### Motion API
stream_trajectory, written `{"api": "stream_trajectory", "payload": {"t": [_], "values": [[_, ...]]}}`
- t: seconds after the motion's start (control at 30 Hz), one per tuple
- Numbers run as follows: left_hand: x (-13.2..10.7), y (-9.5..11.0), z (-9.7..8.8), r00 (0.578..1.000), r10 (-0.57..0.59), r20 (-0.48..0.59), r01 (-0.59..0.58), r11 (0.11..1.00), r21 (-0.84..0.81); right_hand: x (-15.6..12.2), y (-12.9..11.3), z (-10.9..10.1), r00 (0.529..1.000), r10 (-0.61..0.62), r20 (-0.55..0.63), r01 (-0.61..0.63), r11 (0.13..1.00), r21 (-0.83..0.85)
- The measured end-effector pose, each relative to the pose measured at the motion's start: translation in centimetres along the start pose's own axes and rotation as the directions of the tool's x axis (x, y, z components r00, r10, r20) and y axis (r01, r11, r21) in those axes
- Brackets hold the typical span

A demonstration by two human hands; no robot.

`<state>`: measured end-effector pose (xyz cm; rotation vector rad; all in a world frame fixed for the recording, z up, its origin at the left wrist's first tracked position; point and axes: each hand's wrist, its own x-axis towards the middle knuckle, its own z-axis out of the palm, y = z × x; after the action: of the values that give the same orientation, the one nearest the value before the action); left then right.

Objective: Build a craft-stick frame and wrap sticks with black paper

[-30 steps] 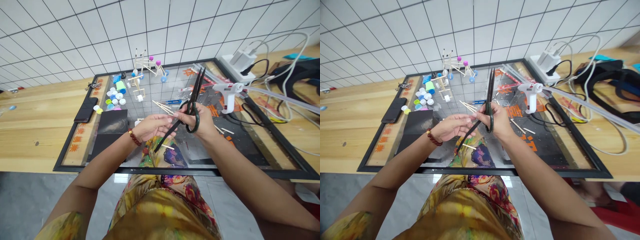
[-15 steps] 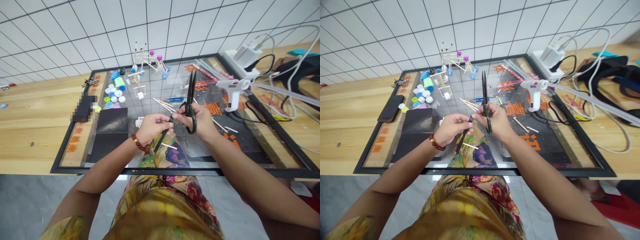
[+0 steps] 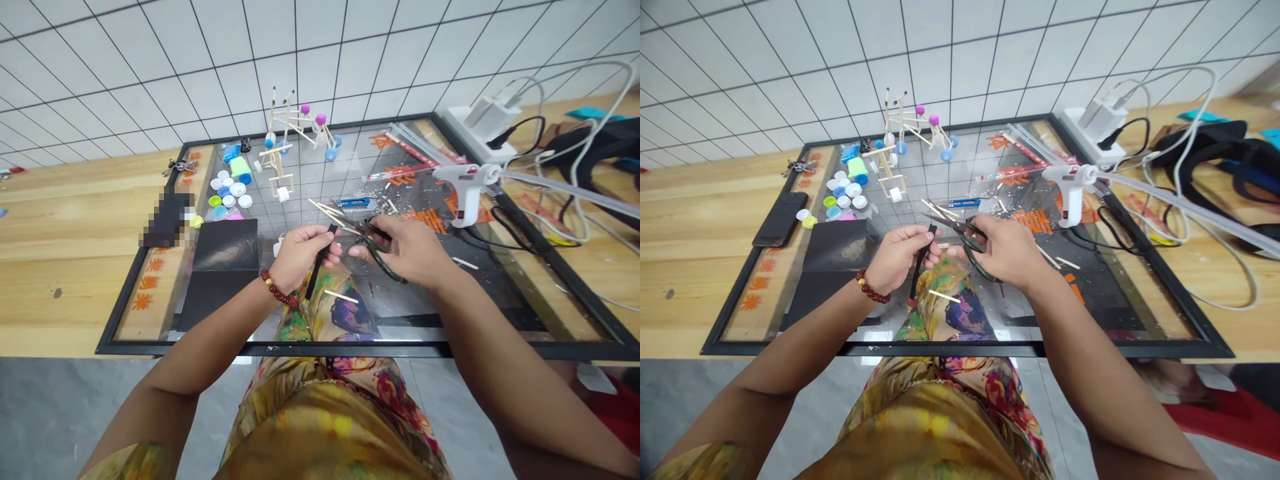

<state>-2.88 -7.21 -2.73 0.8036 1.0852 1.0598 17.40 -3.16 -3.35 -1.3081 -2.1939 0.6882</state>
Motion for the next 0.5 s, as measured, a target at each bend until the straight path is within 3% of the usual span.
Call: {"api": "stream_trajectory", "payload": {"t": [0.13,0.5], "values": [[0.0,0.6,-0.2,0.996,0.089,-0.026,-0.088,0.996,0.032,-0.2,-0.4,-0.4,0.997,0.011,0.074,0.005,0.976,-0.219],[0.1,0.3,-0.5,0.982,0.188,-0.026,-0.175,0.952,0.251,-0.5,-1.1,0.1,0.994,-0.031,0.106,0.059,0.959,-0.278]]}}
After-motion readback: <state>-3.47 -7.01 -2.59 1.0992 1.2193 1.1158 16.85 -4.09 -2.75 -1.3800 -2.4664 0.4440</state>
